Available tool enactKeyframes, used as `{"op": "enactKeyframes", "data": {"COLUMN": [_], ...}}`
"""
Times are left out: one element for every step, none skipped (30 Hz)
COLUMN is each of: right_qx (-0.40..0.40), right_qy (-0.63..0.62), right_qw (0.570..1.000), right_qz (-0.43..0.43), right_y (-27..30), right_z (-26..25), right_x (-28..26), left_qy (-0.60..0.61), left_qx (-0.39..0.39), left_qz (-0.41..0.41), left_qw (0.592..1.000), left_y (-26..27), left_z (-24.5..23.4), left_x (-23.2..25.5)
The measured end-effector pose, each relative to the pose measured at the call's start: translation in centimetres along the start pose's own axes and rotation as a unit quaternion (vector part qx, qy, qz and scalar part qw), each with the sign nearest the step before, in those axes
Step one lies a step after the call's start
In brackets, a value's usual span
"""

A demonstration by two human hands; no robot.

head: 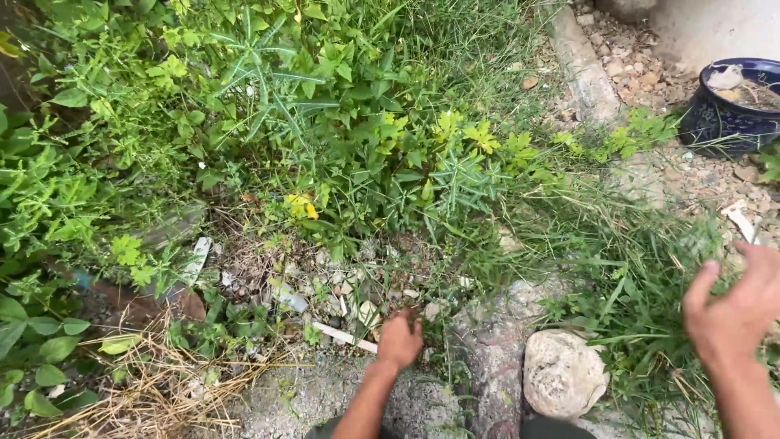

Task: Pulling weeds and clearing small stones from a garden bed by hand.

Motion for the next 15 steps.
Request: {"op": "enactKeyframes", "data": {"right_qx": [0.049,0.1,0.1,-0.142,-0.375,-0.373,-0.44,-0.505,-0.502,-0.509,-0.516,-0.515,-0.5,-0.482,-0.482], "right_qy": [-0.028,-0.057,-0.054,-0.048,-0.042,-0.042,-0.043,-0.044,-0.047,-0.067,-0.085,-0.087,-0.036,0.014,0.013], "right_qw": [0.977,0.908,0.909,0.933,0.896,0.897,0.87,0.838,0.839,0.847,0.85,0.85,0.865,0.876,0.876], "right_qz": [-0.206,-0.402,-0.402,-0.327,-0.234,-0.234,-0.219,-0.202,-0.207,-0.134,-0.057,-0.058,-0.036,-0.014,-0.017], "right_y": [1.5,3.4,5.6,7.5,9.9,10.9,12.1,13.3,13.5,13.6,14.0,14.1,14.1,14.1,14.4], "right_z": [1.2,2.4,3.5,5.5,7.5,9.7,12.2,14.5,17.3,20.1,23.0,25.5,28.1,30.7,32.4], "right_x": [-1.9,-3.6,-5.8,-7.9,-9.8,-10.8,-12.1,-13.4,-14.3,-15.1,-15.5,-16.0,-16.3,-16.7,-16.8], "left_qy": [0.069,0.137,0.138,0.165,0.19,0.189,0.178,0.166,0.165,0.175,0.184,0.183,0.197,0.211,0.211], "left_qx": [-0.011,-0.021,-0.024,-0.065,-0.103,-0.104,-0.109,-0.115,-0.11,-0.091,-0.075,-0.073,-0.046,-0.019,-0.016], "left_qz": [-0.032,-0.064,-0.064,-0.062,-0.057,-0.055,-0.034,-0.013,-0.01,-0.002,0.003,0.004,0.005,0.005,0.005], "left_qw": [0.997,0.988,0.988,0.982,0.975,0.975,0.977,0.979,0.98,0.98,0.98,0.98,0.979,0.977,0.977], "left_y": [-0.7,-1.4,-0.7,0.0,0.7,0.5,0.3,0.2,-0.3,-0.8,-1.0,-1.4,-1.8,-2.3,-2.2], "left_z": [1.7,3.3,3.3,3.5,3.5,4.3,4.8,5.2,5.4,5.6,6.0,5.9,5.8,5.7,5.4], "left_x": [-1.3,-2.6,-1.7,-0.7,0.2,0.1,0.0,-0.1,-0.4,-0.8,-1.3,-1.7,-2.1,-2.6,-2.2]}}
Point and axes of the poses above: each hand's wrist, its own y-axis away from the middle knuckle, its own z-axis out of the palm, x = y × z, the point moved 2 cm from there along -y, towards the middle knuckle, and after that the axes turned 8 degrees about z, right-handed, at the moved point
